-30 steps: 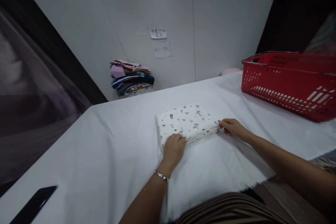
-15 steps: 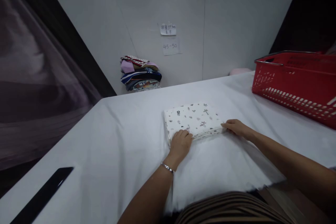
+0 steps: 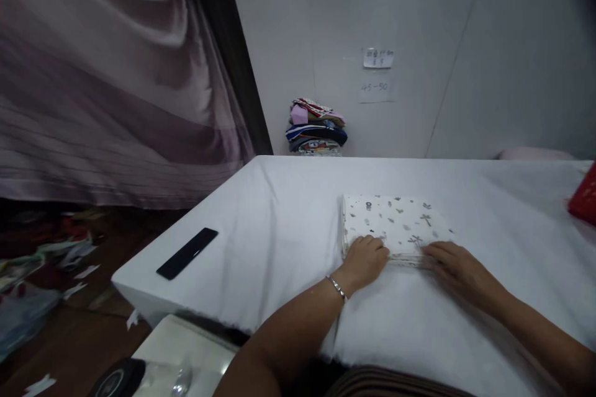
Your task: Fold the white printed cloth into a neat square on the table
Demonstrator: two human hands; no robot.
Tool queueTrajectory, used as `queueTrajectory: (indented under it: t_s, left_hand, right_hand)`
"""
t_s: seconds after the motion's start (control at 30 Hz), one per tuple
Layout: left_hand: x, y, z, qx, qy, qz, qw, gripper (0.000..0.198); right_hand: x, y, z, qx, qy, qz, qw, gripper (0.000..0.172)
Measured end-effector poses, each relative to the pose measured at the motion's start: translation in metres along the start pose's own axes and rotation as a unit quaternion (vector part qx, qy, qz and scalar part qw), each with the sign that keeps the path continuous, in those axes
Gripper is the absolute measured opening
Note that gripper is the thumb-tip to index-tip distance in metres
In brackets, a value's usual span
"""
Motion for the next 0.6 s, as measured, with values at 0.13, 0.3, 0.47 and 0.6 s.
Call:
queueTrajectory:
  t_s: [0.13, 0.3, 0.47, 0.6]
  left_hand:
    - [-0.009, -0.009, -0.014, -0.001, -0.013, 0.014, 1.000, 0.015]
    - [-0.037, -0.034, -0.052, 0.009, -0.082, -0.016, 0.996, 0.014]
    - [-0.071, -0.048, -0.093, 0.099, -0.254, -0.151, 0.950, 0.014]
    - [-0.079, -0.030, -0.106, 0.115, -0.366, -0.248, 0.890, 0.019]
  right_hand:
    - [-0.001, 0.007, -0.003, 0.005, -0.033, -0.017, 0.999, 0.029]
    - [0.006, 0.008, -0.003, -0.013, -0.025, -0.013, 1.000, 0.031]
    - [-0.015, 0.012, 0.015, -0.024, -0.021, 0.032, 0.999, 0.030]
    - [-0.062, 0.024, 0.043, -0.047, -0.063, 0.085, 0.993, 0.029]
Point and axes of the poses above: each hand's wrist, its own z-axis towards the middle knuckle, its own y-axis out of the palm, x = y × z, the point moved 10 cm from there along z, towards the middle knuckle, and after that the axes turned 8 degrees about y, right-handed, at the moved point
